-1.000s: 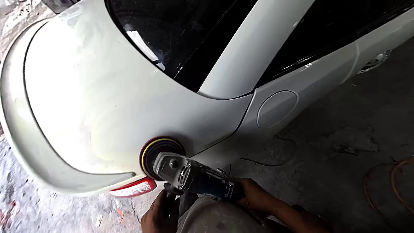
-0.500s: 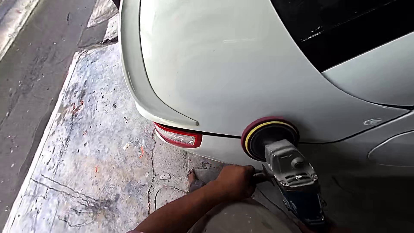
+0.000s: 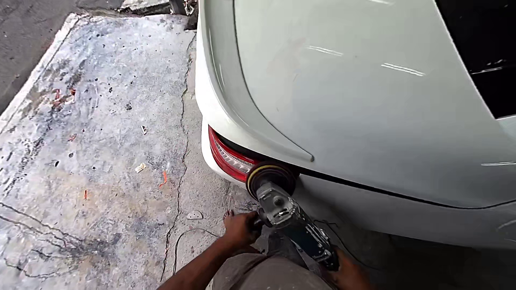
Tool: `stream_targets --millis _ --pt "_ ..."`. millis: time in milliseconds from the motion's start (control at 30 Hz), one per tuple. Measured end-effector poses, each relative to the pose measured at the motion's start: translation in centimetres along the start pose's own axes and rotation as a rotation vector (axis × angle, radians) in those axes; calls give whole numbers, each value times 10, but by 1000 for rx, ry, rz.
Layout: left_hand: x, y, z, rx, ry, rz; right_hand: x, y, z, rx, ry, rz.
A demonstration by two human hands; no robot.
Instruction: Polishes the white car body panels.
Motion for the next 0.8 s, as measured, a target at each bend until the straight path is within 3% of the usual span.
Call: stream_targets --millis 200,300,433,667,800 --pt "62 104 -25 -182 76 -240 150 13 8 154 -27 -200" --pt "73 132 -29 -194 118 -252 181 12 13 121 13 -215" --pt "64 118 -23 -165 76 -209 154 8 10 29 -5 -199" --pt "11 40 -15 35 24 -2 47 -6 -18 27 -63 -2" --pt "17 15 -15 50 -8 23 23 -16 -19 33 -64 -6"
Point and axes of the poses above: each hand's wrist, its own z-axis towards the middle knuckle, its own y-axis out of the back of the hand, x = y × z, the point moved 7 cm from there along z, towards the middle knuckle, and after that the axes turned 3 degrees about -y, right-handed, at the moved point
